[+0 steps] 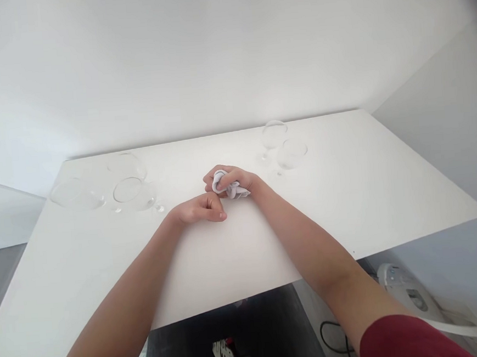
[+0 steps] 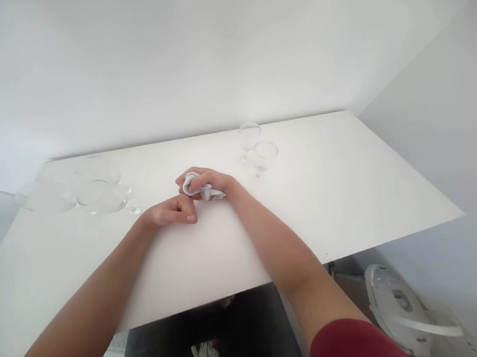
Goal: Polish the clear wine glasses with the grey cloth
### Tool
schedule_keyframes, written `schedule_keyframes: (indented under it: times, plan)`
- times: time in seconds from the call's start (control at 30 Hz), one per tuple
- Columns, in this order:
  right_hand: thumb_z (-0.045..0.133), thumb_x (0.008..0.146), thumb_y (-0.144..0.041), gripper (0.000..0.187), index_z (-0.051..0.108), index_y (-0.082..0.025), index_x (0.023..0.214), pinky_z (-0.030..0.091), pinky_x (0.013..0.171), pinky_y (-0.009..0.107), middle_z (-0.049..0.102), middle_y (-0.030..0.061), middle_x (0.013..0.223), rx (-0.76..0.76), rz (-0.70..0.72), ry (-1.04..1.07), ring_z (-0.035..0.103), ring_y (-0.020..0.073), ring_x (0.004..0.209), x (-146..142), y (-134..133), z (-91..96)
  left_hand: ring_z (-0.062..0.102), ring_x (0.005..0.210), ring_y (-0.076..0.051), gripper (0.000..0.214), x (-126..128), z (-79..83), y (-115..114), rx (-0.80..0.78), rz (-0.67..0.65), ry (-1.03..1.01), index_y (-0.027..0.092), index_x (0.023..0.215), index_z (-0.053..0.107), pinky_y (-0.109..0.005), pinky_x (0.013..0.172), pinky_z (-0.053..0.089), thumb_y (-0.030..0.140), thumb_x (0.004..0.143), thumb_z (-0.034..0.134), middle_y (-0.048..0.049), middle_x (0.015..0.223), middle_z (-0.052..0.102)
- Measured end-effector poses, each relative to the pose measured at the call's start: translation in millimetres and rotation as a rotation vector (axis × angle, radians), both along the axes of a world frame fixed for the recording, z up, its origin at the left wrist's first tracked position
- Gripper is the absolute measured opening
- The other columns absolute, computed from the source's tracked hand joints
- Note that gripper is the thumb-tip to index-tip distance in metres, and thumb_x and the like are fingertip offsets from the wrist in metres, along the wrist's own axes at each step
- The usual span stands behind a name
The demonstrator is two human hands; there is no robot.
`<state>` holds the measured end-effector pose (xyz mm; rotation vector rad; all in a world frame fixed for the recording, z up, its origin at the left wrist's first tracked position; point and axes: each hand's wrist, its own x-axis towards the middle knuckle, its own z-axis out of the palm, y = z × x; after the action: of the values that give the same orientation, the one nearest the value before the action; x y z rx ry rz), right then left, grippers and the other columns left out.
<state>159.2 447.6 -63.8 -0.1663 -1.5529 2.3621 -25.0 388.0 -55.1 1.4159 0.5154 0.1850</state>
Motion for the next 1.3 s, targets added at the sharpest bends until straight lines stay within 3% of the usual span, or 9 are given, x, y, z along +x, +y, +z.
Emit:
schedule_keyframes:
  times: [0.23,0.4,0.57,0.7,0.8,0.97,1.07,1.13,1.3]
  plan:
    - [0.066,0.071,-0.020,0.024,0.043,-0.020,0.063,0.025,0.047,0.022,0.036,-0.0066,0.055,-0.009,0.003,-0.037,0.028,0.0079,0.050,-1,0,0.0,0.011,0.053,-0.011,0.065,3,0.5,-3,-0.083,0.031,-0.004,0.022,0.045,0.031,-0.035,0.050,0.017,0.049,0.082,0.078,0.0040,0.053,0.017]
    - [0.067,0.071,-0.023,0.023,0.045,-0.021,0.066,0.026,0.045,0.022,0.041,-0.0067,0.055,-0.054,-0.076,-0.101,0.030,0.0090,0.050,-3,-3,4.1,0.020,0.047,-0.010,0.063,6,-1.2,-7,-0.106,0.173,-0.057,0.022,0.045,0.035,-0.032,0.046,0.025,0.049,0.084,0.077,0.0040,0.052,0.022]
    - [0.067,0.072,-0.022,0.022,0.046,-0.020,0.066,0.025,0.046,0.022,0.041,-0.0063,0.055,-0.039,-0.041,-0.098,0.030,0.0086,0.050,-3,-2,3.9,0.022,0.048,-0.011,0.060,5,0.5,-7,-0.074,0.121,-0.025,0.022,0.045,0.040,-0.033,0.048,0.025,0.048,0.085,0.076,0.0026,0.049,0.027]
    - [0.066,0.075,-0.022,0.021,0.046,-0.019,0.067,0.025,0.047,0.021,0.040,-0.0065,0.055,-0.068,-0.080,-0.093,0.030,0.0086,0.050,-4,-2,3.2,0.031,0.048,-0.012,0.053,7,3.9,-9,0.020,0.244,-0.070,0.020,0.050,0.052,-0.033,0.049,0.030,0.052,0.085,0.075,-0.0001,0.051,0.037]
    - [0.066,0.079,-0.024,0.019,0.049,-0.019,0.070,0.029,0.050,0.021,0.044,-0.0057,0.059,-0.062,-0.144,-0.059,0.035,0.0088,0.053,-6,-2,4.2,0.026,0.051,-0.011,0.055,14,3.9,-16,0.147,0.298,-0.092,0.017,0.061,0.061,-0.032,0.052,0.024,0.062,0.094,0.060,0.0030,0.053,0.032]
    - [0.066,0.084,-0.041,0.027,0.060,-0.016,0.079,0.038,0.052,0.023,0.059,0.0007,0.068,0.057,-0.223,-0.076,0.049,0.0115,0.056,-9,-3,2.8,0.023,0.054,-0.010,0.052,13,17.9,-56,0.178,0.626,-0.045,0.018,0.069,0.050,-0.028,0.055,0.018,0.061,0.099,0.050,0.0064,0.057,0.027]
    - [0.070,0.082,-0.043,0.028,0.062,-0.016,0.085,0.039,0.050,0.023,0.063,0.0021,0.071,0.050,-0.241,-0.130,0.053,0.0129,0.055,-10,-4,1.9,0.025,0.054,-0.010,0.048,-16,28.9,-95,0.194,0.576,0.098,0.019,0.073,0.052,-0.028,0.055,0.019,0.056,0.101,0.048,0.0061,0.057,0.031]
    - [0.072,0.080,-0.041,0.027,0.063,-0.016,0.086,0.041,0.050,0.023,0.064,0.0025,0.071,0.062,-0.231,-0.141,0.055,0.0135,0.056,-9,-5,2.3,0.031,0.056,-0.011,0.045,-44,28.8,-122,0.301,0.652,0.243,0.018,0.072,0.053,-0.028,0.057,0.024,0.052,0.102,0.048,0.0051,0.058,0.036]
    - [0.071,0.082,-0.039,0.024,0.063,-0.017,0.083,0.039,0.048,0.023,0.063,0.0010,0.068,0.121,-0.207,-0.144,0.054,0.0126,0.054,-8,-7,4.7,0.031,0.057,-0.011,0.044,-97,11.8,-157,0.395,1.177,0.500,0.019,0.069,0.047,-0.027,0.057,0.024,0.049,0.102,0.049,0.0058,0.059,0.033]
